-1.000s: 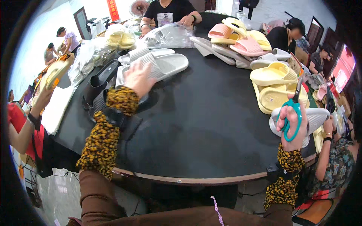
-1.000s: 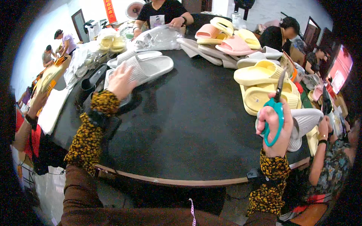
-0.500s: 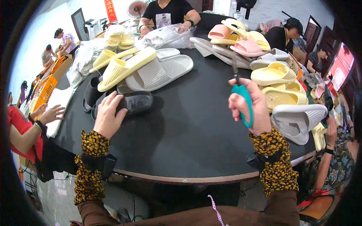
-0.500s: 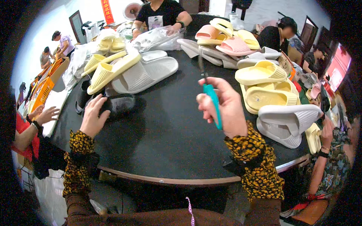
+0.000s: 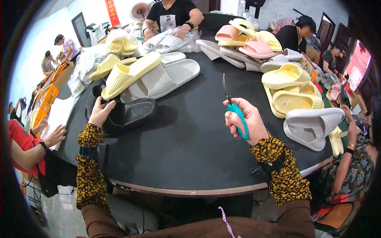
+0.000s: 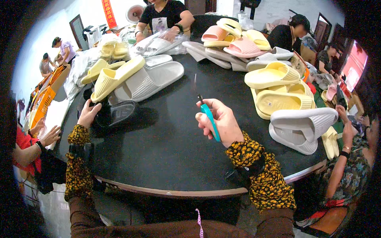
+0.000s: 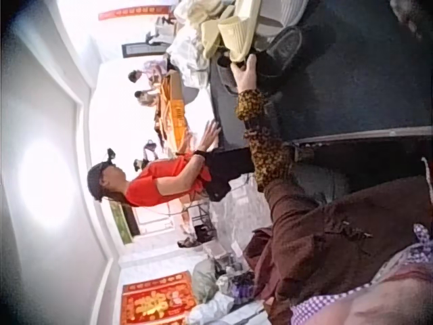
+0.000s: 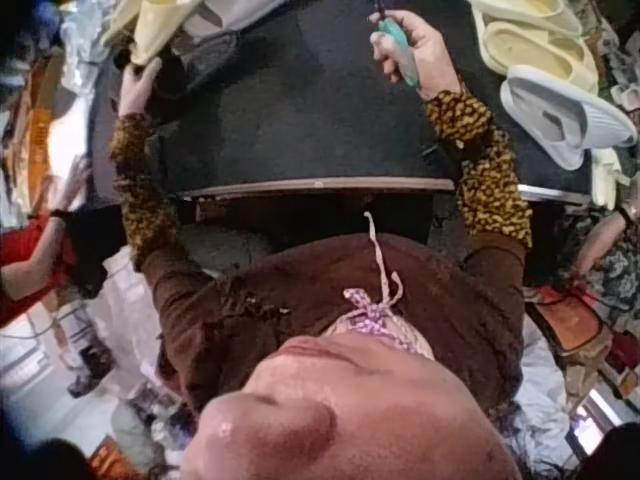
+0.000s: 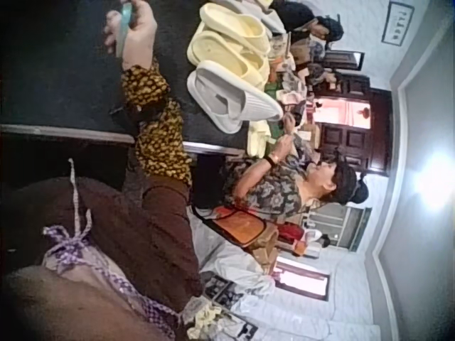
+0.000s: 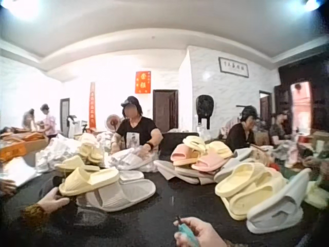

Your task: Trim excess plastic or rubber material from manufactured slippers using scissors.

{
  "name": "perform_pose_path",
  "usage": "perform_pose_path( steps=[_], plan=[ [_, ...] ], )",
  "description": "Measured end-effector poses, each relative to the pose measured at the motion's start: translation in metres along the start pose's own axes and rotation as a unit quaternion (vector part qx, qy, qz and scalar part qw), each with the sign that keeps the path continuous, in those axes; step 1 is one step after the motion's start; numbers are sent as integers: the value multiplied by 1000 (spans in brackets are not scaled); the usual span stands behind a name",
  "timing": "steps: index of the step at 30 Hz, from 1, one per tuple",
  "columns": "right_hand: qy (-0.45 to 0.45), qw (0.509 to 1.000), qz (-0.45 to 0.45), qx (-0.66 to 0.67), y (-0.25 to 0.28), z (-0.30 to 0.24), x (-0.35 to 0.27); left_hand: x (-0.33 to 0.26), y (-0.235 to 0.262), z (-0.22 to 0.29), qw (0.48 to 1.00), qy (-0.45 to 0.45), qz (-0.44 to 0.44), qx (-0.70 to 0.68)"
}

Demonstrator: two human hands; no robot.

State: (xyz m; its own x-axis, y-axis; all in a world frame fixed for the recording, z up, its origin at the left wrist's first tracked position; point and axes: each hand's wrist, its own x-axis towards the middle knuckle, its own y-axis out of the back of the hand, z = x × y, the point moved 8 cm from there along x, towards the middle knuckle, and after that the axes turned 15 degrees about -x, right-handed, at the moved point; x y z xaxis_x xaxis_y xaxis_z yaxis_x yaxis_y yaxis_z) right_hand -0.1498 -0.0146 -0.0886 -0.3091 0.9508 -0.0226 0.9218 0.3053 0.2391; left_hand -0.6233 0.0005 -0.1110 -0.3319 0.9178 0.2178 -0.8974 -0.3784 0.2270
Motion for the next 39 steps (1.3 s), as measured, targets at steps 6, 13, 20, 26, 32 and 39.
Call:
perform_pose_path(
  steps=[6,13,20,26,32,39],
  plan=[
    [9,1000,17,7,5,-2,1,1,-66,23,995,-88,-48,-28],
    [16,999,33,25,15,-6,-1,-7,-165,58,992,-53,-109,-24],
    [42,995,80,48,29,-7,-1,3,-279,70,988,-95,-116,-36],
    [86,984,142,61,61,-12,-6,-6,-370,98,984,-79,-157,9],
    [93,978,170,71,67,-16,-8,-11,-391,125,973,-187,-131,-13],
    [93,980,160,70,70,-5,-5,-51,-366,139,926,-275,-249,75]
  ],
)
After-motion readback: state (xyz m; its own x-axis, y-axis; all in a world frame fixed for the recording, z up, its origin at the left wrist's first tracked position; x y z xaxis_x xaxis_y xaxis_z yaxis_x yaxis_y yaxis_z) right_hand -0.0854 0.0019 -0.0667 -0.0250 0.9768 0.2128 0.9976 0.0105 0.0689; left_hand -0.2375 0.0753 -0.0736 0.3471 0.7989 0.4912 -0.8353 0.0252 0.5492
